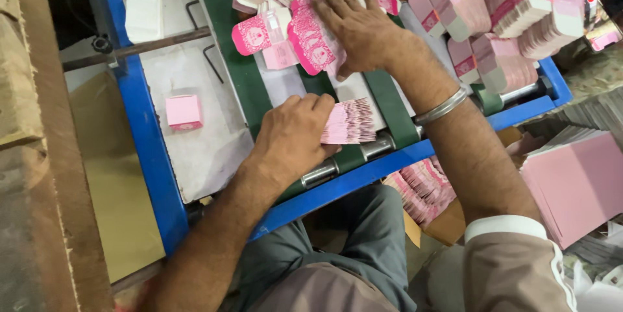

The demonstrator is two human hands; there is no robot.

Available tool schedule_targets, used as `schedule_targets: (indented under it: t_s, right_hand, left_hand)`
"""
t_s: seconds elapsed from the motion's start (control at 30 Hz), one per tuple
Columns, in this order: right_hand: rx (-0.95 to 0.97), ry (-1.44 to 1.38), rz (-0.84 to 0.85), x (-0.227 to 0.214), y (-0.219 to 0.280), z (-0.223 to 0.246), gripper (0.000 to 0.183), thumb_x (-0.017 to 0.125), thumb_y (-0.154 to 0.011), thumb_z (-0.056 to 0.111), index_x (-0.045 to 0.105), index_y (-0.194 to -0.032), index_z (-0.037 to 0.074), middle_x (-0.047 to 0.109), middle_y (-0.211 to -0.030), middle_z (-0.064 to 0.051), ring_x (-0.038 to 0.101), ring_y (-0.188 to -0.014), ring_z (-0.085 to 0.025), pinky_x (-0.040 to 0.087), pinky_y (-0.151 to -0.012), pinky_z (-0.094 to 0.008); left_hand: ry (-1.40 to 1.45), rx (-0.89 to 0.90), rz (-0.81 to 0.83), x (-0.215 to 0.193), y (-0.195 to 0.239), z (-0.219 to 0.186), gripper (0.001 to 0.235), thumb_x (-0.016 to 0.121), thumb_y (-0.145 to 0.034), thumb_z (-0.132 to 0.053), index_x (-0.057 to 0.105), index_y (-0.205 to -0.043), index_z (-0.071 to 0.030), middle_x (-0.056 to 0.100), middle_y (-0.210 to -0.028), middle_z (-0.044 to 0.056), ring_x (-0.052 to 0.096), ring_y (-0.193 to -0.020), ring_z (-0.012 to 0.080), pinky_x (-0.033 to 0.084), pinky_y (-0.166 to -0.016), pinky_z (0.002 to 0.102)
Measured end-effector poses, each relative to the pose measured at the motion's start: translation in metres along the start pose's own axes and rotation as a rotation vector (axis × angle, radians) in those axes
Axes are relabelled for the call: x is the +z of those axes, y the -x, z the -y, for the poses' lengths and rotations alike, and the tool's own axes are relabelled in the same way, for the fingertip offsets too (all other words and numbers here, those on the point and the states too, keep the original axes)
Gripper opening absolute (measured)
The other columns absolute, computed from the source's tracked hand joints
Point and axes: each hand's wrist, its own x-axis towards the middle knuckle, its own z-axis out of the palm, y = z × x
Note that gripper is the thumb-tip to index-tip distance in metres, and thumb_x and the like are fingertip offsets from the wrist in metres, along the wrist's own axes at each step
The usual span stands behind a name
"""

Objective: The person gathers pink and white paper sheets from a conveyor belt, aligns them into a stack, and secures the bundle with a rubber band. The person then places the finished bundle into a cardboard box.

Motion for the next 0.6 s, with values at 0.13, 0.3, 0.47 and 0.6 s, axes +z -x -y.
schedule_targets:
  t_s: [0.13, 0.3, 0.47, 0.6]
  right_hand:
    - [-0.002, 0.011, -0.024, 0.001, -0.002, -0.001, 0.138, 0.098, -0.047, 0.040, 0.027, -0.159, 0.003, 0.017, -0.167, -0.022, 0.008, -0.156, -0.037, 0.009, -0.122, -0.064]
    - [-0.013, 0.016, -0.141, 0.009, 0.007, -0.001, 0.128, 0.099, -0.049, 0.036, 0.037, -0.156, 0.003, 0.023, -0.168, -0.021, 0.013, -0.157, -0.037, 0.012, -0.124, -0.064]
    - [-0.022, -0.011, -0.143, 0.008, 0.006, -0.002, 0.127, 0.100, -0.047, 0.033, 0.039, -0.155, 0.006, 0.029, -0.164, -0.018, 0.015, -0.156, -0.036, 0.014, -0.122, -0.064]
    - [-0.025, -0.008, -0.126, 0.007, 0.001, -0.006, 0.125, 0.099, -0.048, 0.032, 0.040, -0.155, 0.008, 0.032, -0.162, -0.017, 0.015, -0.155, -0.036, 0.015, -0.121, -0.064]
  left_hand:
    - [0.012, 0.006, 0.006, 0.000, 0.000, 0.001, 0.050, 0.090, -0.066, -0.025, 0.059, -0.100, -0.006, 0.067, -0.093, 0.015, 0.066, -0.089, 0.0371, 0.055, -0.076, 0.050]
    - [0.005, 0.016, -0.005, 0.003, 0.001, 0.002, 0.050, 0.090, -0.066, -0.025, 0.059, -0.100, -0.006, 0.067, -0.092, 0.015, 0.066, -0.090, 0.0368, 0.055, -0.076, 0.050]
    - [-0.010, 0.005, 0.016, 0.002, -0.001, 0.001, 0.052, 0.091, -0.065, -0.026, 0.058, -0.100, -0.006, 0.067, -0.093, 0.015, 0.066, -0.090, 0.0365, 0.055, -0.076, 0.049]
    - [-0.007, 0.015, 0.011, 0.001, 0.001, 0.002, 0.053, 0.092, -0.064, -0.027, 0.058, -0.100, -0.006, 0.066, -0.094, 0.015, 0.066, -0.090, 0.0367, 0.055, -0.076, 0.049]
